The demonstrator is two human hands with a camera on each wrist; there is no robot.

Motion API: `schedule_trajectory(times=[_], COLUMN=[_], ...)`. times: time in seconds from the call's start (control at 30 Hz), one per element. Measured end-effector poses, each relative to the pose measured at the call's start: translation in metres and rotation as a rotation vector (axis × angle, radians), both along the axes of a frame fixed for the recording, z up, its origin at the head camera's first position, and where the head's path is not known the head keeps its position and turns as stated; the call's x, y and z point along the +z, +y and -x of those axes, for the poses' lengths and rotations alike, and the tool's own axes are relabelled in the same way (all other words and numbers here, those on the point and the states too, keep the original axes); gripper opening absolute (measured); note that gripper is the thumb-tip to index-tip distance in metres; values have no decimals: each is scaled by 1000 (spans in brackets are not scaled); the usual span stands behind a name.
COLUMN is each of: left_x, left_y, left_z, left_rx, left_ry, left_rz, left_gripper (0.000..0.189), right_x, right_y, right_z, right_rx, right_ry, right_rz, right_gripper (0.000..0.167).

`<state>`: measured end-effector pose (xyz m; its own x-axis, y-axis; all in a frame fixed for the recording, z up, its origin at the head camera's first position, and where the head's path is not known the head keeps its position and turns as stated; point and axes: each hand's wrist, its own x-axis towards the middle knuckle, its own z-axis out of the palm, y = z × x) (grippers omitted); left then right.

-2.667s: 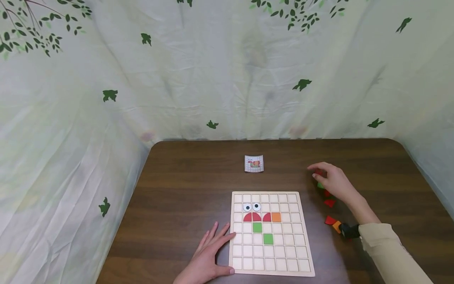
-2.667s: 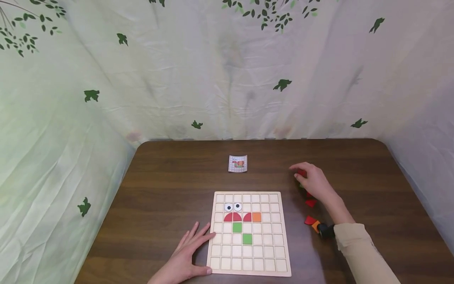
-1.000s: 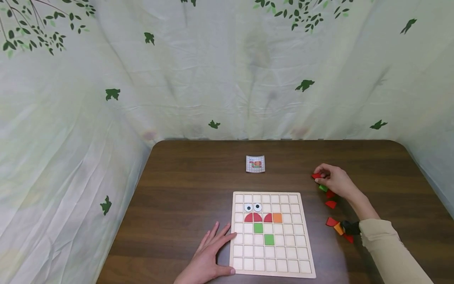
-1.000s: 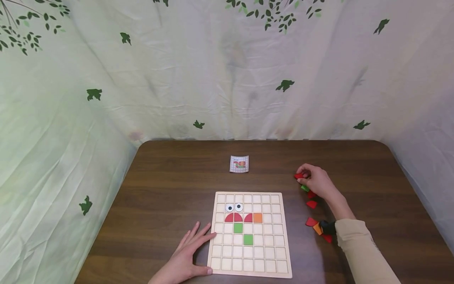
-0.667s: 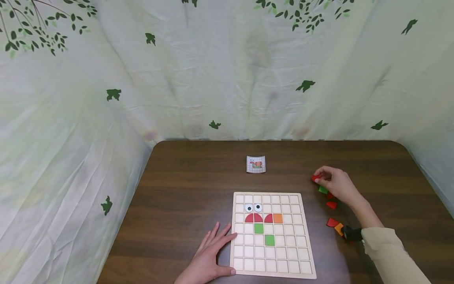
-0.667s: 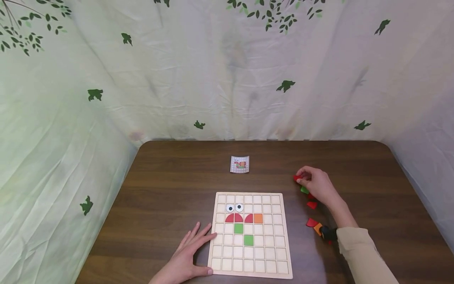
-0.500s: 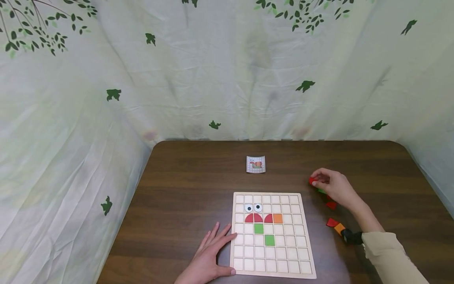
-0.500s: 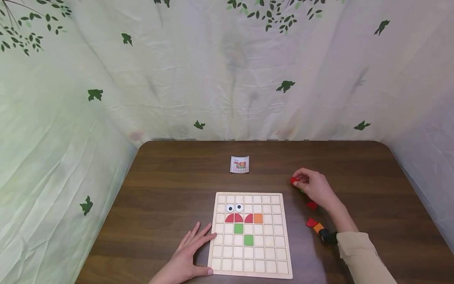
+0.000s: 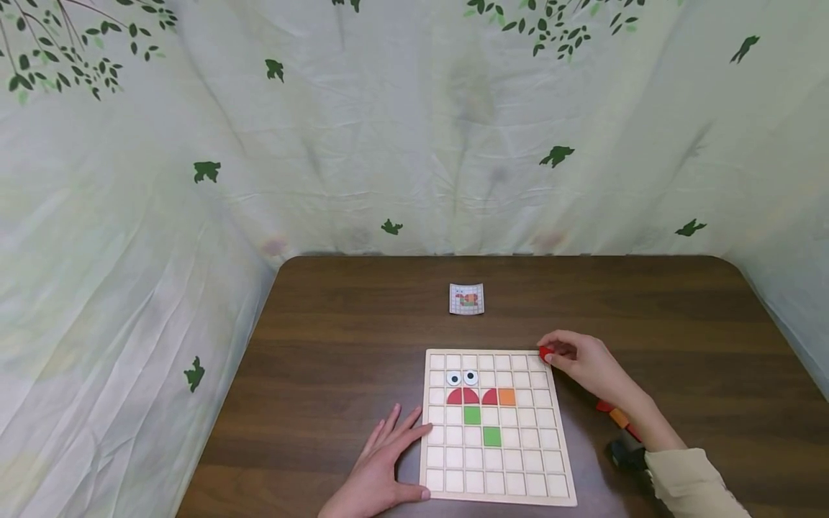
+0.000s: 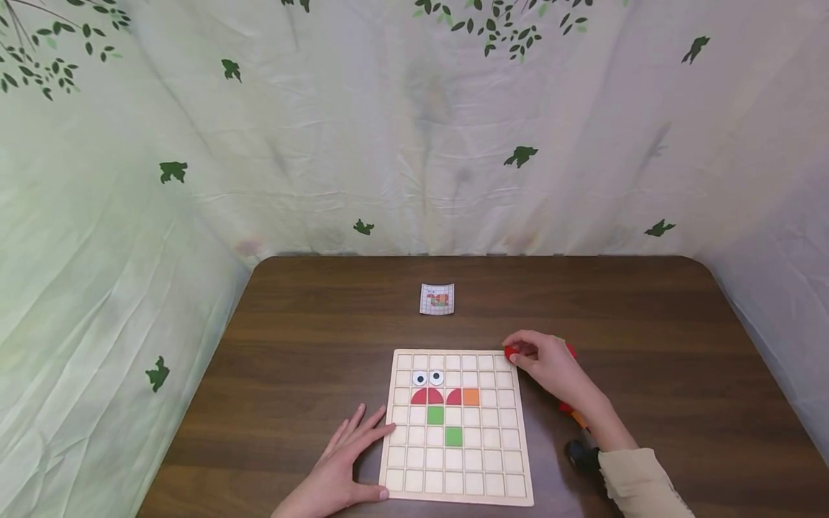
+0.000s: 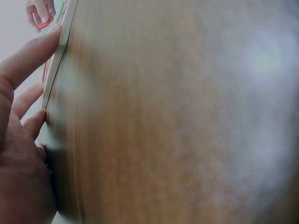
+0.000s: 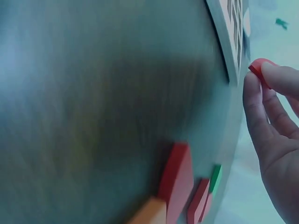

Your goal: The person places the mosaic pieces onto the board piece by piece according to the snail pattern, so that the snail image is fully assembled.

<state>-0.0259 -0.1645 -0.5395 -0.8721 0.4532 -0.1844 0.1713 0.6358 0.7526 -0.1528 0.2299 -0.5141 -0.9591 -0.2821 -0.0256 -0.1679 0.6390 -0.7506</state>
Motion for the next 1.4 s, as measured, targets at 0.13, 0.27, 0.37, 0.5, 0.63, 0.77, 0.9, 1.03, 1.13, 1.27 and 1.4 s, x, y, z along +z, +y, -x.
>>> schedule_trajectory(times=[0.13,0.27,0.37,0.5,0.63,0.77,0.9,1.03,1.13,1.27,1.4], left_x=[0,-1,-1,-1,-2,-1,1,2,2,1,1], left_y=[0,0,0,0,0,0,1,1,1,1,1], left_z=[1,0,0,0,0,0,0,0,0,-1,-1], left_rx=[0,1,3,4,3,4,3,3,3,-3,-9], left_ry=[3,15,21,32,41,35,30,33,36,51,65], left_rz=[2,6,11,10,8,8,10,14,16,16,12], left_gripper=[84,85,85,86,86,86,85,85,84,85,85], right_x=[0,-1,0,2,2,0,-1,0,1,3,3], right_y=[-11,-22,-31,-42,-55,-66,-76,-84,-91,-100,-108], right_z=[-8,-17,-23,-31,-38,-43,-47,-49,-51,-54,-56], right_rx=[24,52,78,98,130,184,260,307,336,394,425], right_ry=[-4,6,-10,-47,-86,-101,-95,-106,-110,-97,-76], right_rz=[36,38,49,75,89,124,170,176,151,134,110], right_gripper=[23,23,23,22,20,20,20,17,15,14,14])
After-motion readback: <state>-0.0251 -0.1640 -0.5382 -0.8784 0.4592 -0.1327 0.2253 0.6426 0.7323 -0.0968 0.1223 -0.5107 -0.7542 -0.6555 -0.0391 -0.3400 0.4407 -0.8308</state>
